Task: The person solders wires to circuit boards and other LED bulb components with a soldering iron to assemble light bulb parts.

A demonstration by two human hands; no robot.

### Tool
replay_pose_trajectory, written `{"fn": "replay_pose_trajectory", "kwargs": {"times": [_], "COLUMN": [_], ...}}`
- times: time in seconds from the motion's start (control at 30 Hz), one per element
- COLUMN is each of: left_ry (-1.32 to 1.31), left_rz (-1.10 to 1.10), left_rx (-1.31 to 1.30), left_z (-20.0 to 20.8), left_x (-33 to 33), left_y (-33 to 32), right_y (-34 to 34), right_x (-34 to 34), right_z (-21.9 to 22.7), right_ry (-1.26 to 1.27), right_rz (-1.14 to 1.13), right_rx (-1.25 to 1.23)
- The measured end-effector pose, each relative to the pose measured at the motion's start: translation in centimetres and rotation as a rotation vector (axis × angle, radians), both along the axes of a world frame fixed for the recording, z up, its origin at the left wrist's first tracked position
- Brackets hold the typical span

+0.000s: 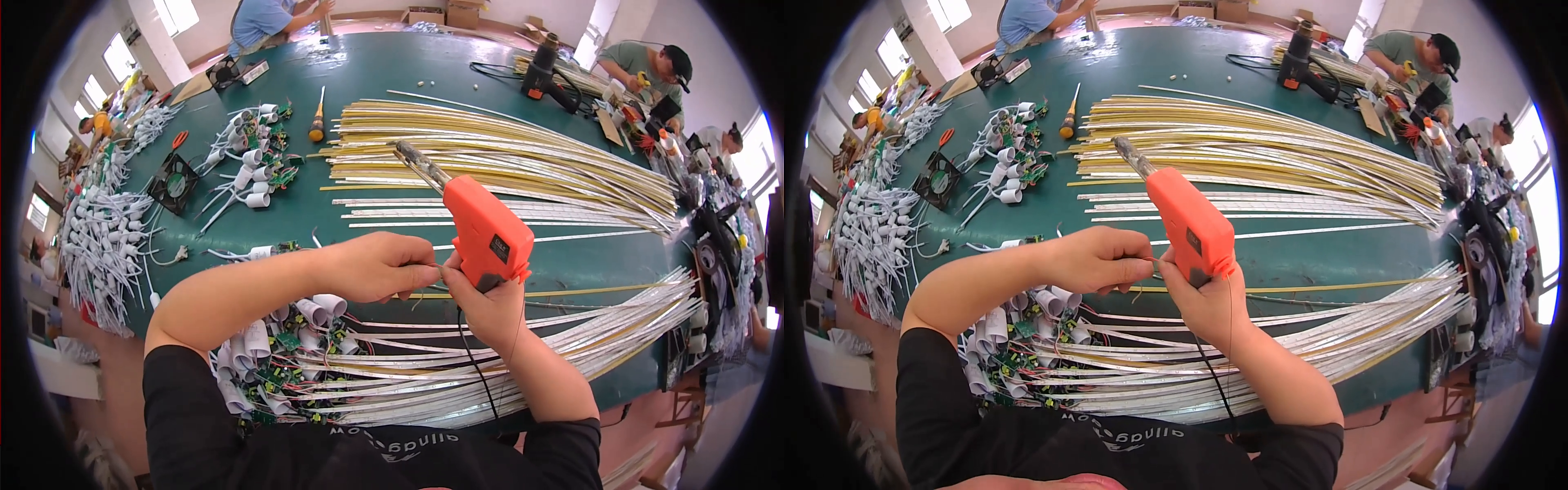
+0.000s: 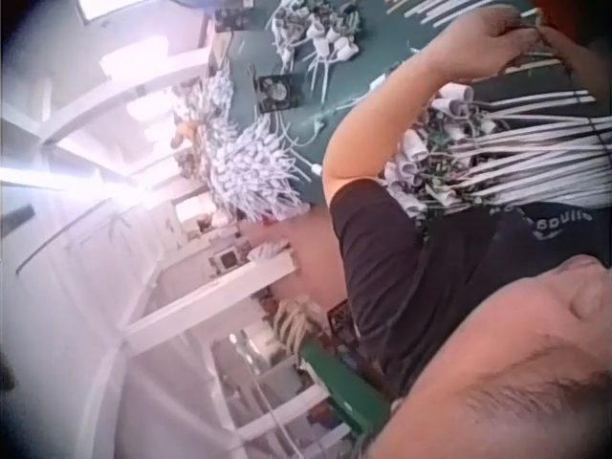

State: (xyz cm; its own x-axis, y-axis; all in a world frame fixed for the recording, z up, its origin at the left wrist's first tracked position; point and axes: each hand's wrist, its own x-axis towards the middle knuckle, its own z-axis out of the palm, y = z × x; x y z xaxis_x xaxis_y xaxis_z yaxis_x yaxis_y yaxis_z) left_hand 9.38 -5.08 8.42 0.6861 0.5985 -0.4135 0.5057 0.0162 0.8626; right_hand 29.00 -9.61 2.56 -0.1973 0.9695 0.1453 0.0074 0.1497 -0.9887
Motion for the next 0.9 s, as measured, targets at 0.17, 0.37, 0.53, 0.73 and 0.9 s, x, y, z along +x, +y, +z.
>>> {"fn": "replay_pose_trajectory", "kwargs": {"times": [0.17, 0.37, 0.53, 0.73, 0.9], "left_ry": [0.267, 0.347, 0.291, 0.195, 0.256], "left_rz": [-0.173, -0.09, 0.136, 0.133, 0.088], "left_rx": [0.867, 0.887, 0.195, -0.069, -0.104], "left_z": [4.1, 7.3, -3.8, -7.7, -7.8], "left_x": [-2.8, -8.4, -10.4, -9.9, -9.8], "left_y": [0.6, 3.5, 5.4, 4.2, 3.2], "right_y": [-0.2, 0.0, 0.0, 0.3, 0.1], "right_x": [0.1, 0.6, 0.3, 0.1, 0.7], "right_z": [0.9, 1.0, 1.2, 0.7, 0.4], "right_ry": [0.073, 0.102, 0.133, 0.122, 0.089], "right_rz": [-0.101, -0.136, -0.082, -0.11, -0.054], "right_rx": [0.022, 0.109, -0.007, -0.033, -0.067]}}
